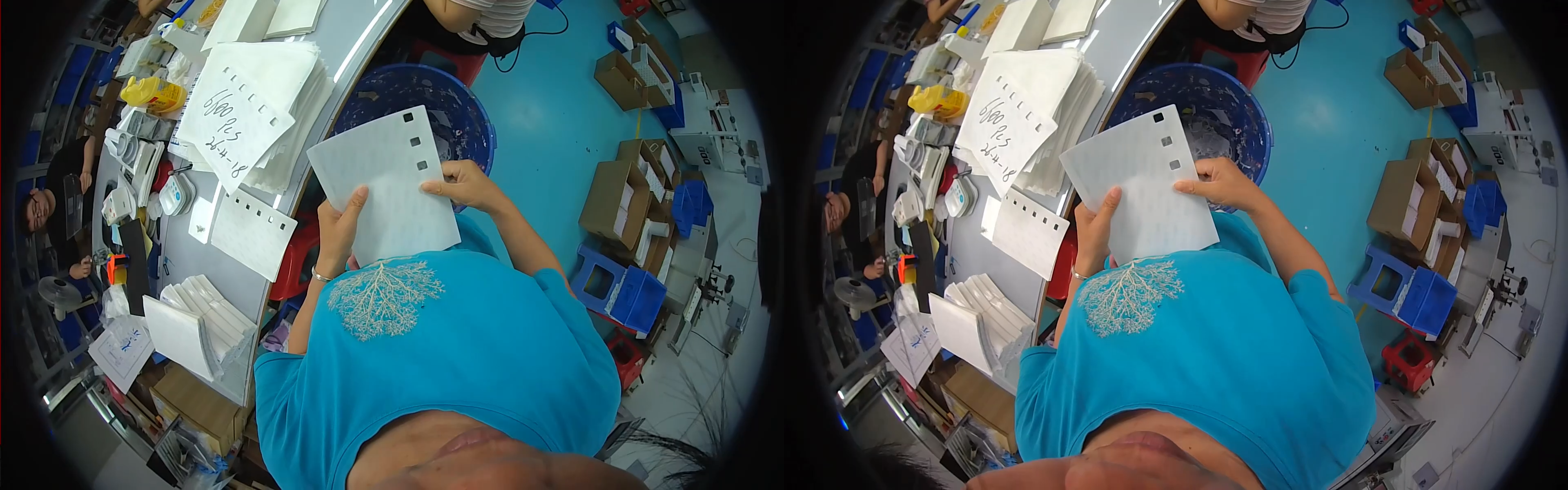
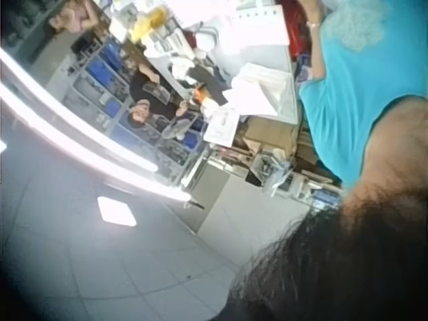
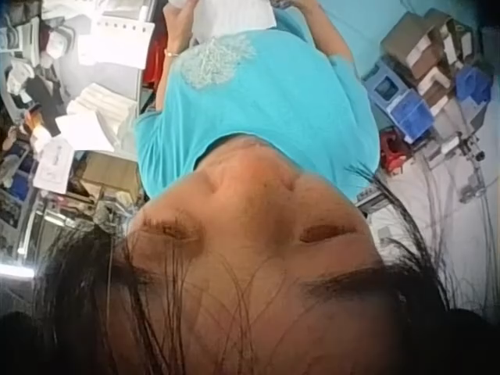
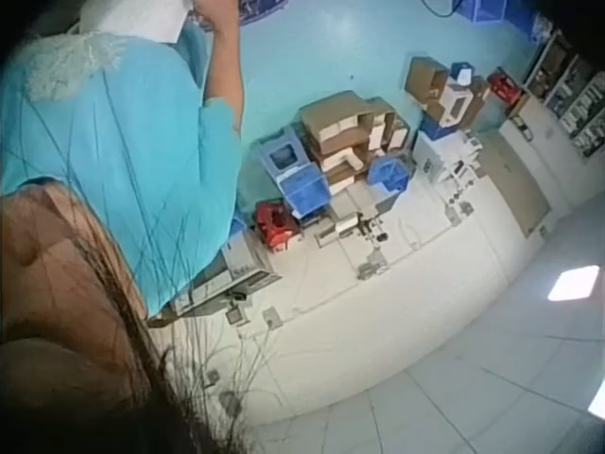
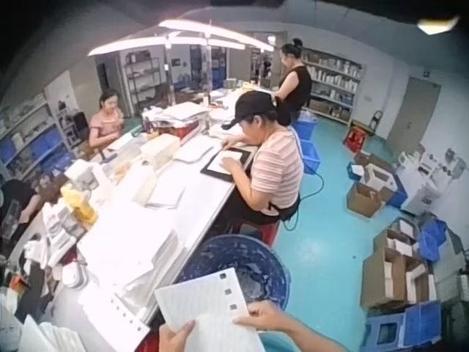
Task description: Inspecting and sorting white sheets of material at a manufacturing workstation.
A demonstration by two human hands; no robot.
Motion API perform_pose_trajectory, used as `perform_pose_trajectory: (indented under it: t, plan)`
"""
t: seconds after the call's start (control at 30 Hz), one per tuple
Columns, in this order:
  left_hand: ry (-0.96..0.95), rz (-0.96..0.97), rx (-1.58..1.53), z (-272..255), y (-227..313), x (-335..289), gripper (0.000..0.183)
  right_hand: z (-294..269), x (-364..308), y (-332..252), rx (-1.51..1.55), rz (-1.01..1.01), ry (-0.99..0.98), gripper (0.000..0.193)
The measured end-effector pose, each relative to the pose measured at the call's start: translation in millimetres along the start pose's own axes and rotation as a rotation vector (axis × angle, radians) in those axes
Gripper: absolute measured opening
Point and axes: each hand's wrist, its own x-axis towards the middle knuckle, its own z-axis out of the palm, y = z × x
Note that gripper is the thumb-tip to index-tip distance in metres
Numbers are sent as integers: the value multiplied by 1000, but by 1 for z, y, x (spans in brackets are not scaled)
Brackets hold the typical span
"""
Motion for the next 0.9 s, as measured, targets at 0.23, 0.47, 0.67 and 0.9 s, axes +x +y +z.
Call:
perform_pose_trajectory:
  t: [0.23, 0.47, 0.67, 0.9]
  plan:
    - [95, 19, -27, -3, -5, 1, 38, 9, -4, 0, -47, 176, 115, 30]
    - [55, -8, -43, 1, -1, 5, 39, -3, -11, 0, 99, 185, -113, 29]
    - [67, 14, -4, 7, 5, 7, 40, 6, -4, 0, -320, -39, 15, 27]
    - [112, 9, -48, 11, 9, 9, 41, -15, -8, -3, 66, 194, -126, 27]
